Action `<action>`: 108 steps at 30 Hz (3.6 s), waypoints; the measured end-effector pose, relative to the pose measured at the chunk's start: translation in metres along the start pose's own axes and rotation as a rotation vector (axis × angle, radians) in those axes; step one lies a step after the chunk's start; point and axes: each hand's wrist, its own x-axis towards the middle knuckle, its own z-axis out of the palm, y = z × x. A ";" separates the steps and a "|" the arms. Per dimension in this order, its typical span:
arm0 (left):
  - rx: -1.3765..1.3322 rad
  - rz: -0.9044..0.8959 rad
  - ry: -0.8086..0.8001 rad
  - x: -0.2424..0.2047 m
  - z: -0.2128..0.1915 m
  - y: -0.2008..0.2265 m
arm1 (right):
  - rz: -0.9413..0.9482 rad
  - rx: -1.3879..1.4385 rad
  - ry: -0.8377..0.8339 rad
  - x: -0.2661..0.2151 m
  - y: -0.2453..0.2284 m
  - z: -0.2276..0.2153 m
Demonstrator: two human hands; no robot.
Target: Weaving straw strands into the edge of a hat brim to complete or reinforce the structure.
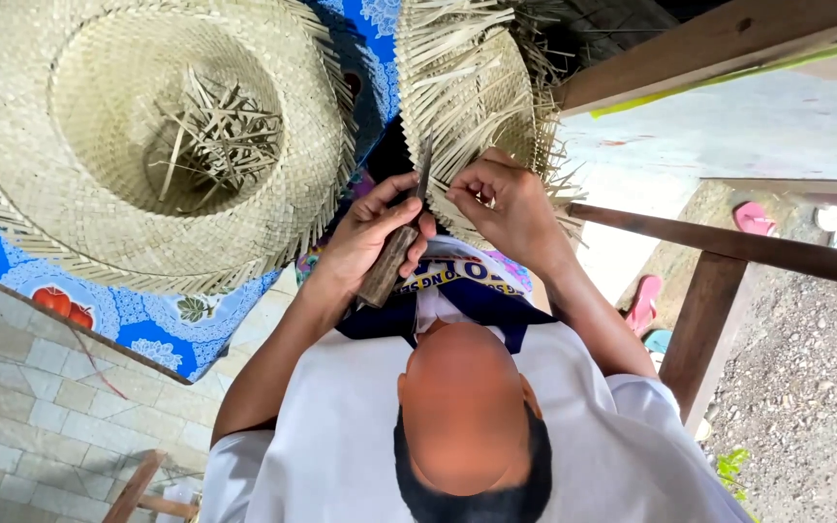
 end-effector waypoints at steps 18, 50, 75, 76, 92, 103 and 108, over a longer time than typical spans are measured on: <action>0.076 0.130 0.075 -0.007 0.015 0.008 | -0.029 0.284 -0.054 0.025 -0.060 -0.005; 0.093 0.012 -0.009 -0.001 -0.003 0.010 | -0.573 0.088 0.256 0.082 -0.137 0.018; -0.040 0.002 -0.082 -0.001 -0.008 0.011 | -0.010 0.037 0.007 0.006 -0.013 0.005; -0.040 -0.001 -0.082 0.000 -0.009 0.009 | -0.007 0.036 0.009 0.005 -0.014 0.004; 0.017 0.003 0.005 -0.002 0.000 0.009 | 0.000 0.074 0.020 0.005 -0.010 0.004; 0.074 0.045 0.074 0.000 -0.006 0.001 | 0.022 -0.021 -0.064 0.002 -0.024 0.005; 0.069 0.066 0.140 0.002 -0.019 -0.001 | 0.029 0.437 -0.117 0.014 -0.068 -0.011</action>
